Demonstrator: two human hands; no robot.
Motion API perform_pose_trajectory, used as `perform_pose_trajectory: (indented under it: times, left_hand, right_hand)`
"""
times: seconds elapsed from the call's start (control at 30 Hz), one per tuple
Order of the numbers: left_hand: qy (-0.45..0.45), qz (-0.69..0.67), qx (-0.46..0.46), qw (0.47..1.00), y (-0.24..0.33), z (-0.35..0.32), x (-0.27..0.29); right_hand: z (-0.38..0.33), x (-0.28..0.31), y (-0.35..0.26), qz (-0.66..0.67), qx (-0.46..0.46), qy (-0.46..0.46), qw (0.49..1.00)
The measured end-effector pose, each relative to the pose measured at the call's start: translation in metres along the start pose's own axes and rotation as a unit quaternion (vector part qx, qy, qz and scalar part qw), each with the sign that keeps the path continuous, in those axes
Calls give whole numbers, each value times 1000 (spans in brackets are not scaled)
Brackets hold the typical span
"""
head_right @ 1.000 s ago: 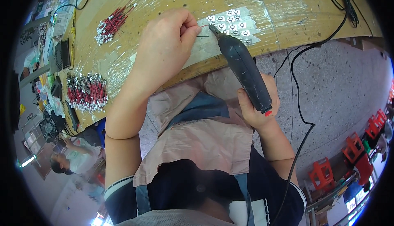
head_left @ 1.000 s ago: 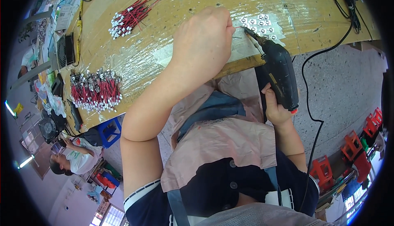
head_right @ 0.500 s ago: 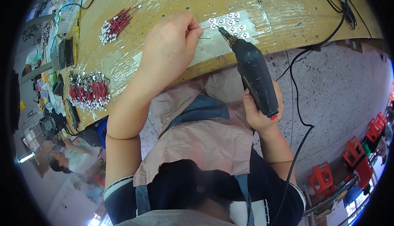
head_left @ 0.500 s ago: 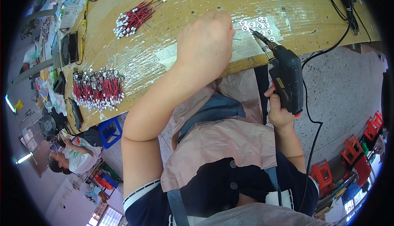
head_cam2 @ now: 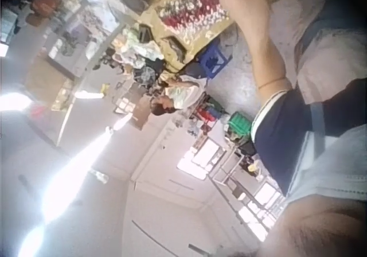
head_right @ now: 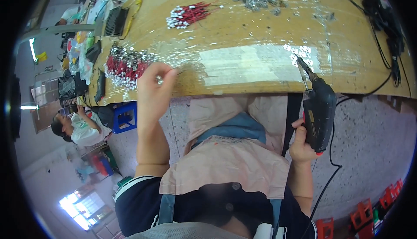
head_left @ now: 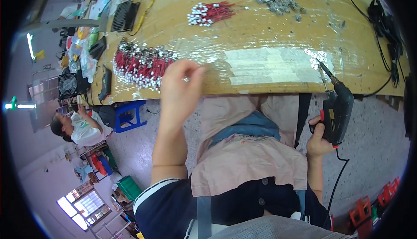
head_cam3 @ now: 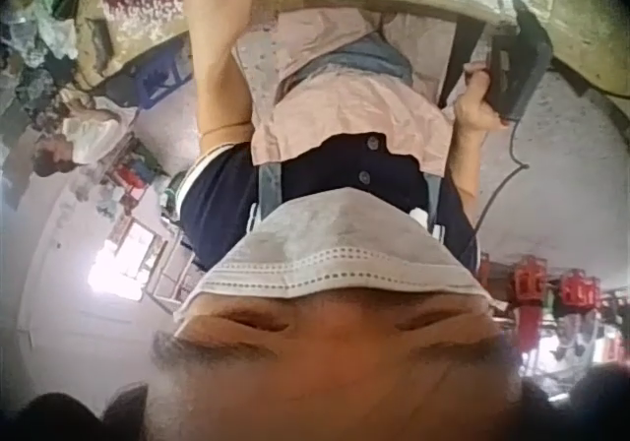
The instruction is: The person solders wires onto small circuit boards using a soldering iron. The person then moves a stool, handles small metal components from a bag by hand, and gathers soldered wire assemblies from the table.
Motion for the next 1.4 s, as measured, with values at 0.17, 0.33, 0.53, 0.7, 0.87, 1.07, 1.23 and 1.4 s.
perform_pose_trajectory:
  times: [0.17,0.33,0.53,0.7,0.87,1.07,1.23,1.4]
  left_hand:
    - [85,90,-25,992,-28,12,33]
    - [39,47,-203,977,-3,103,-3]
    - [-28,159,-255,953,-9,149,-25]
    - [10,173,-278,945,-5,136,-16]
    - [36,143,-244,959,2,101,-4]
    - [36,-71,-199,977,44,36,-27]
    - [-20,-145,-291,945,82,-9,-59]
    - [-79,-188,-290,935,89,-25,-80]
  right_hand:
    - [4,-10,-1,51,7,-58,997]
    - [7,-17,-15,15,1,-53,999]
    - [3,-15,-14,-1,-26,-28,999]
    - [6,-16,-8,19,-37,-3,999]
    - [10,-17,-12,140,-40,-2,989]
    - [21,-36,-38,158,-137,-3,978]
    - [35,-52,-42,217,-171,-79,958]
    - [37,-51,-47,199,-174,12,964]
Point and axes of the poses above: each hand's wrist, its own z-axis towards the middle knuckle, its own x-axis out of the back of the hand, y = z × x, the point moved 2 cm from there along z, towards the middle knuckle, and after that the axes turned 1 degree about -y, right-handed, at the moved point
